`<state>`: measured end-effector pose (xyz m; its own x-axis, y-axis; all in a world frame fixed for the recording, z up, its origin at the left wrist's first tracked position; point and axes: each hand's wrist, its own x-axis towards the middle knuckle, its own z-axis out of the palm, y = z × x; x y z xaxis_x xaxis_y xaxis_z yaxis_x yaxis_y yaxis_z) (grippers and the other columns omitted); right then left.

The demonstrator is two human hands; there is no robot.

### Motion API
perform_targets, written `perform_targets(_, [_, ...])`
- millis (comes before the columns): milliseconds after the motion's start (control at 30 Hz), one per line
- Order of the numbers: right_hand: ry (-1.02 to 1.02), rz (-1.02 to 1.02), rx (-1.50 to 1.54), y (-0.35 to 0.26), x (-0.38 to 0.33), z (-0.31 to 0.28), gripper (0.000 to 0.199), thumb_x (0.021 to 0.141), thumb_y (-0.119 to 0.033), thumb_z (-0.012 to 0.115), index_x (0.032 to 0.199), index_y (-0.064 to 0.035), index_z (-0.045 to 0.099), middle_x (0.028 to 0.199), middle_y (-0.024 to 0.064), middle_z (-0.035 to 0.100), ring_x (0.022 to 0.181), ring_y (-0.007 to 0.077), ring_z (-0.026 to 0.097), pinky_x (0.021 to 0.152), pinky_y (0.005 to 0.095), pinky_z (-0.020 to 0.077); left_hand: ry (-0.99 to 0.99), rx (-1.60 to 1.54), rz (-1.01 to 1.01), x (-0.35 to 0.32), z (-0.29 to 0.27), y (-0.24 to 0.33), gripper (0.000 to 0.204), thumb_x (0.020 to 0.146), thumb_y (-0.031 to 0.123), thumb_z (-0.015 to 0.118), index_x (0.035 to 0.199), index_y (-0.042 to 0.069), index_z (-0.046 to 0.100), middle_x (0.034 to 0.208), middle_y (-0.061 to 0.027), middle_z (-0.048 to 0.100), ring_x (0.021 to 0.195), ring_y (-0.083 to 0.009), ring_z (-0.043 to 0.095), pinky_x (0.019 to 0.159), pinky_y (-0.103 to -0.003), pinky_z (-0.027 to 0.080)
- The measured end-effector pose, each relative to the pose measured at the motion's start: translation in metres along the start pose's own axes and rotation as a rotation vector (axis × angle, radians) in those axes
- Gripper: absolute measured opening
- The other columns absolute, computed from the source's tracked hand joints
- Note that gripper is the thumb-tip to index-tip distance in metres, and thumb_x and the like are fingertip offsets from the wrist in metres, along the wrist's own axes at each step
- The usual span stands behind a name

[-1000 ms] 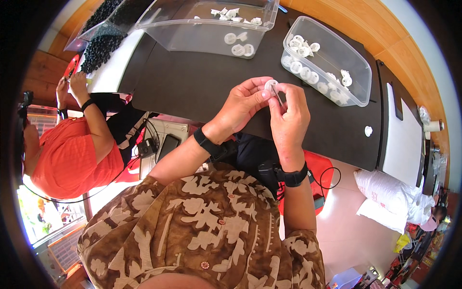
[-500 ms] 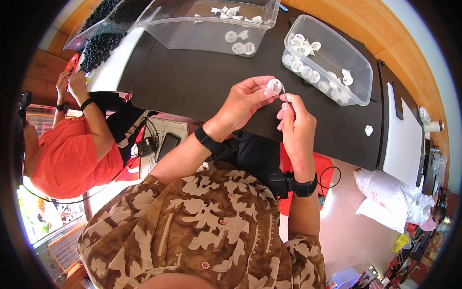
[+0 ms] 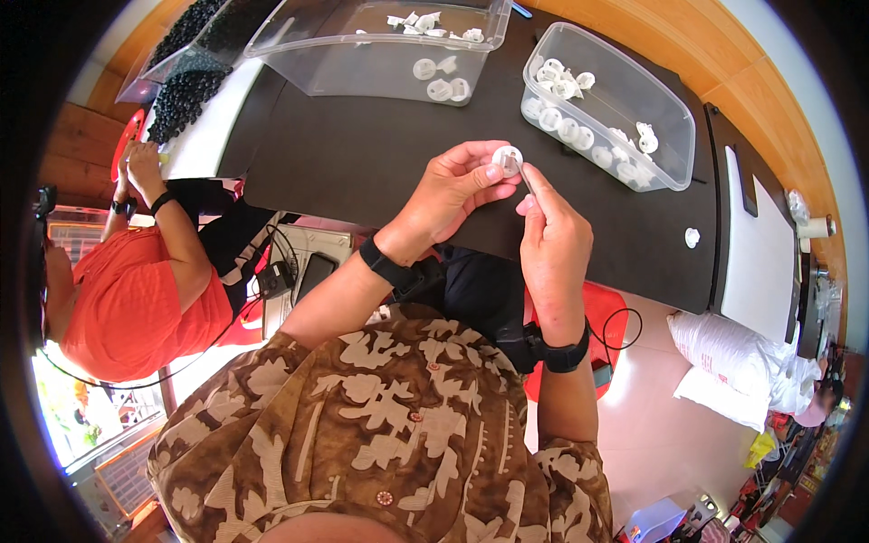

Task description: Assembling small white plastic components using a metal pin tool.

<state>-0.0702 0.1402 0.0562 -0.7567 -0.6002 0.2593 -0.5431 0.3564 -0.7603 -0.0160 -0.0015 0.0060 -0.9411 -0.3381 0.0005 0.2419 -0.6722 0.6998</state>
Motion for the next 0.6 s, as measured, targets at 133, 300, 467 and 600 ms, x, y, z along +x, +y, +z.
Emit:
perform_targets(133, [0.103,-0.062,-0.128,-0.0051,-0.0021,-0.0009,0.034,0.086,0.002,0.053,0.115,-0.0085,0.064,0.075,0.0104,0.063,0.064,0.0220,0.061,0.064,0.0322,0.0488,0.010,0.022,-0.011,0.0005,0.0003,-0.0005,0.029,0.092,0.005,0.058,0.120,0.001,0.055,0.110,-0.0111,0.063,0.098,-0.0189,0.063,0.088,-0.031,0.055])
perform_targets(300, [0.088,-0.085,-0.121,-0.0066,-0.0012,-0.0010,0.037,0.084,0.005,0.054,0.115,-0.0094,0.065,0.077,0.0094,0.060,0.067,0.0210,0.059,0.066,0.0321,0.0480,0.004,0.038,-0.010,-0.0002,0.0008,0.0003,0.029,0.091,0.005,0.058,0.120,0.001,0.055,0.110,-0.0104,0.063,0.099,-0.0185,0.063,0.088,-0.031,0.055])
perform_targets(467, [0.075,-0.070,-0.050,-0.0089,-0.0007,0.0019,0.040,0.084,0.009,0.052,0.117,-0.0092,0.064,0.075,0.0109,0.058,0.065,0.0205,0.057,0.066,0.0314,0.0474,-0.004,0.030,0.000,0.0001,0.0002,-0.0007,0.028,0.092,0.005,0.058,0.120,0.002,0.056,0.111,-0.0100,0.062,0.100,-0.0174,0.062,0.088,-0.031,0.055])
perform_targets(600, [0.075,-0.054,-0.005,-0.0052,-0.0010,0.0039,0.039,0.084,0.009,0.052,0.116,-0.0085,0.065,0.074,0.0115,0.057,0.065,0.0209,0.057,0.066,0.0317,0.0477,-0.005,0.040,-0.002,0.0011,-0.0007,-0.0017,0.028,0.092,0.004,0.058,0.119,0.001,0.057,0.111,-0.0097,0.062,0.100,-0.0164,0.062,0.088,-0.031,0.055])
